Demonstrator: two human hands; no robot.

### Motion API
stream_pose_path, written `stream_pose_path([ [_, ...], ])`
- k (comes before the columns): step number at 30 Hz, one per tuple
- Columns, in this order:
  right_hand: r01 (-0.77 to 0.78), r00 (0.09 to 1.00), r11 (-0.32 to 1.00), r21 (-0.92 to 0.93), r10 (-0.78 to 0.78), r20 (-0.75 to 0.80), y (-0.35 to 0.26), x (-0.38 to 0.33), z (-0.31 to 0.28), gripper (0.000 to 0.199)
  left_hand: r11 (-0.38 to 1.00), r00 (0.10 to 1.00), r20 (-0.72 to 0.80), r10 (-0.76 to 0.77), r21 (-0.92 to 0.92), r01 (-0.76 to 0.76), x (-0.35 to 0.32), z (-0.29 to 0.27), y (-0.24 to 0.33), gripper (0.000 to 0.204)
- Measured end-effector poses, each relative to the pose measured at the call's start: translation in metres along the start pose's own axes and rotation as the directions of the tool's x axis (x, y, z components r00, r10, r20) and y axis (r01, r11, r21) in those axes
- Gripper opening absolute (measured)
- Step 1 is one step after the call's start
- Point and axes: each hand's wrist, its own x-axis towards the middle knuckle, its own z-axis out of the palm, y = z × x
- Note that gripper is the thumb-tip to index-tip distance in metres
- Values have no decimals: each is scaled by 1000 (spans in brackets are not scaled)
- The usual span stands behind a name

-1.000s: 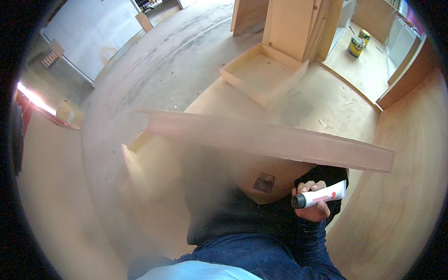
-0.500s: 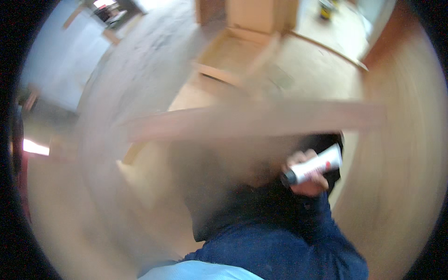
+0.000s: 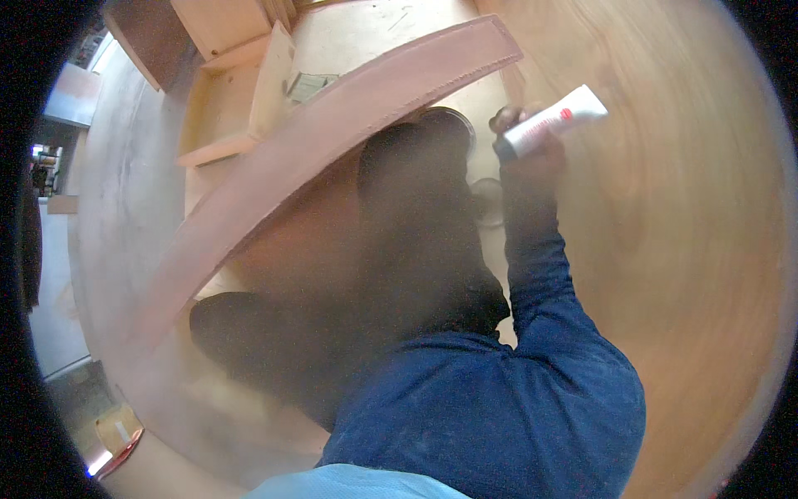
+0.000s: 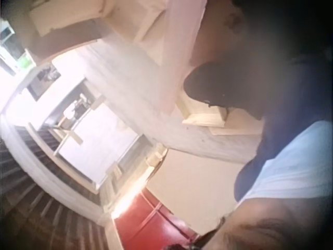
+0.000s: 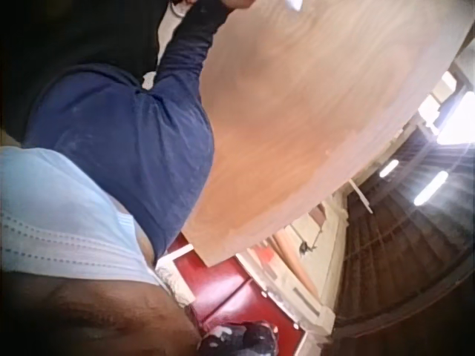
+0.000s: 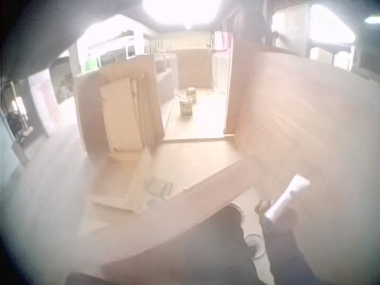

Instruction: Applying wood filler to a wooden furniture piece using a putty knife and sandpaper.

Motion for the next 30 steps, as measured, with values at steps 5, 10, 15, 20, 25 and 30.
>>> stream_pose_path([
  [5, -740, 642, 420, -526, 208, -738, 53, -1, -149, 54, 956, 956, 264, 129, 224, -191, -78, -27, 32, 26],
  [10, -613, 647, -362, -703, 281, -709, 91, -21, -233, 58, 914, 884, 237, 403, -152, -376, -170, -162, 140, 20],
  [15, -520, 680, -475, -710, 273, -680, 106, 44, -264, 86, 777, 847, 25, 531, -413, -475, -200, -271, 251, 36],
  [20, -276, 930, -412, -868, 113, -349, 66, 92, -186, 65, 607, 658, 9, 753, -395, -690, -102, -325, 269, 22],
  [25, -114, 978, 285, -952, -138, -159, 32, 63, 4, 30, 823, 857, -107, 503, 363, -438, 99, -349, 290, 20],
  [30, 405, 902, 514, -756, -362, 237, 67, 8, 153, 27, 904, 892, -330, 308, 395, -165, 245, -363, 266, 30],
])
